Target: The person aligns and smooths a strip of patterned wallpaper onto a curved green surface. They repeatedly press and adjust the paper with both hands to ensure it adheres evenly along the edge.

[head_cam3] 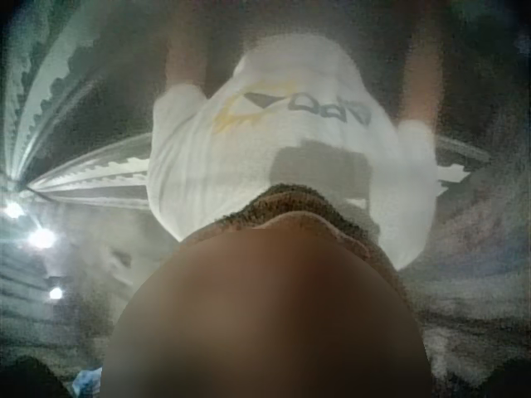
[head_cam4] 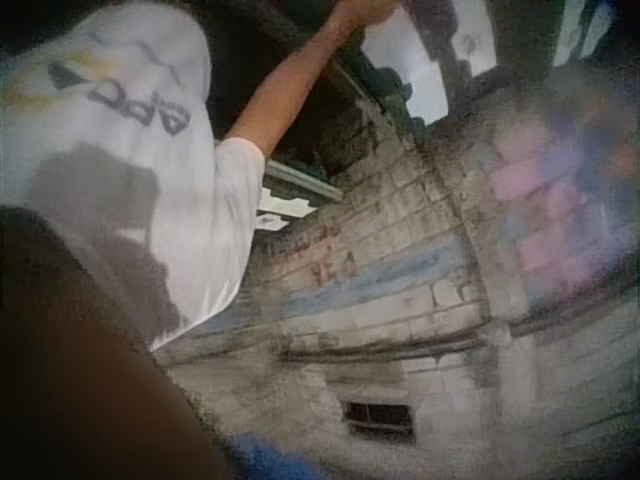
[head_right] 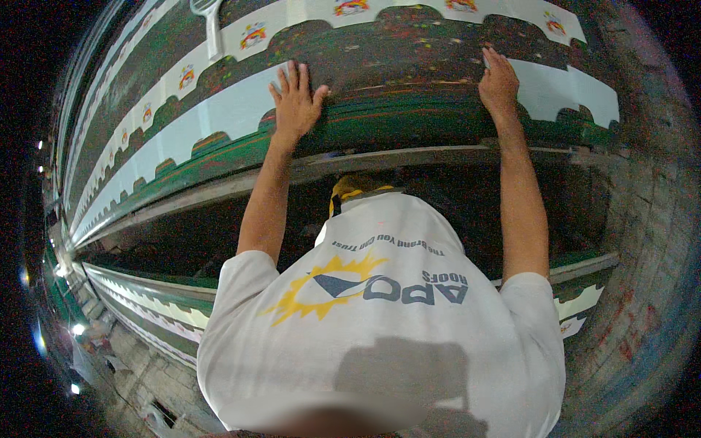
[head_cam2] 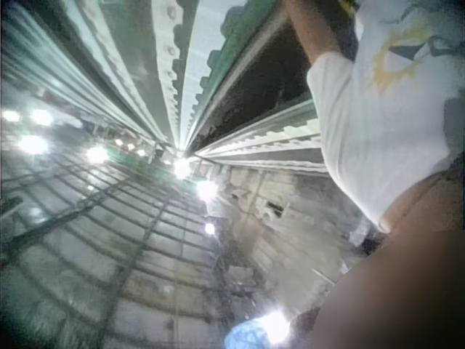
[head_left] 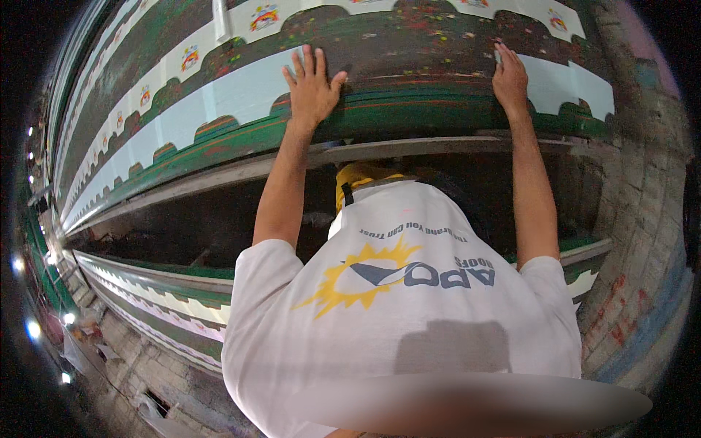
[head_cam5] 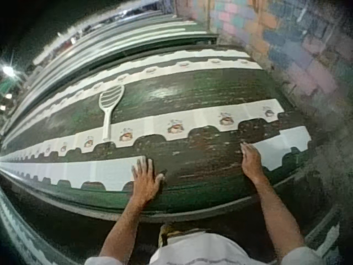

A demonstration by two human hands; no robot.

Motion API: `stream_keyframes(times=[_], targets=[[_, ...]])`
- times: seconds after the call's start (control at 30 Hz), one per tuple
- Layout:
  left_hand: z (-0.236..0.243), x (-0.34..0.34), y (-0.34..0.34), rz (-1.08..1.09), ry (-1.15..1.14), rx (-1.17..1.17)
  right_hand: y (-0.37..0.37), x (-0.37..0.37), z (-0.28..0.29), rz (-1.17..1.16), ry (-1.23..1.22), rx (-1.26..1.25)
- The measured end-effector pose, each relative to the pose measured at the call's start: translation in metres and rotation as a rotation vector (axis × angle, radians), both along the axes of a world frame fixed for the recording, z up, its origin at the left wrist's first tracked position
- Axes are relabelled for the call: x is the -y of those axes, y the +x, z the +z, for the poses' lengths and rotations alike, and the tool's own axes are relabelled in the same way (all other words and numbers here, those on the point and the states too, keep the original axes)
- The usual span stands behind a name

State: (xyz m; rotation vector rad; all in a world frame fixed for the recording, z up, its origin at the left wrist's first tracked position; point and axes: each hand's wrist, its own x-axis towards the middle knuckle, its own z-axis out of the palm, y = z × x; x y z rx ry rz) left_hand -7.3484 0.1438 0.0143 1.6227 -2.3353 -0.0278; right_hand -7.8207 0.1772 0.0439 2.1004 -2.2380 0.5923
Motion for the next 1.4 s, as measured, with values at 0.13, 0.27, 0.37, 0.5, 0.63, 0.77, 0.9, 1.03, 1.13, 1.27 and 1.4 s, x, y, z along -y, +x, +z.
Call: stream_keyframes(times=[0.13,0.27,0.37,0.5,0.63,0.77,0.9,1.03,1.13,1.27,1.4], targets=[[0.017,-0.038,-0.070,-0.175,0.068,-0.053,-0.034,-0.012,-0.004,-0.017,0.111,-0.119],[0.036,-0.076,-0.122,-0.277,0.144,-0.137,-0.052,-0.009,-0.001,0.056,0.116,-0.142],[0.049,-0.092,-0.146,-0.356,0.158,-0.187,-0.062,0.004,0.002,0.120,0.122,-0.057],[0.061,-0.099,-0.156,-0.366,0.166,-0.261,-0.072,0.024,0.002,0.185,0.115,-0.033],[0.064,-0.097,-0.155,-0.341,0.150,-0.315,-0.076,0.034,-0.003,0.229,0.109,0.122],[0.062,-0.098,-0.152,-0.329,0.171,-0.400,-0.085,0.042,-0.004,0.235,0.215,0.083],[0.062,-0.098,-0.150,-0.342,0.213,-0.417,-0.086,0.050,0.002,0.255,0.304,0.004],[0.063,-0.095,-0.153,-0.353,0.223,-0.509,-0.067,0.044,0.015,0.295,0.247,-0.101],[0.067,-0.091,-0.159,-0.315,0.287,-0.660,-0.034,0.031,0.033,0.441,0.204,0.027],[0.078,-0.081,-0.165,-0.256,0.321,-0.842,0.050,0.022,0.049,0.673,0.293,0.431],[0.087,-0.070,-0.149,-0.139,0.374,-0.946,0.131,0.011,0.060,0.697,0.380,0.708]])
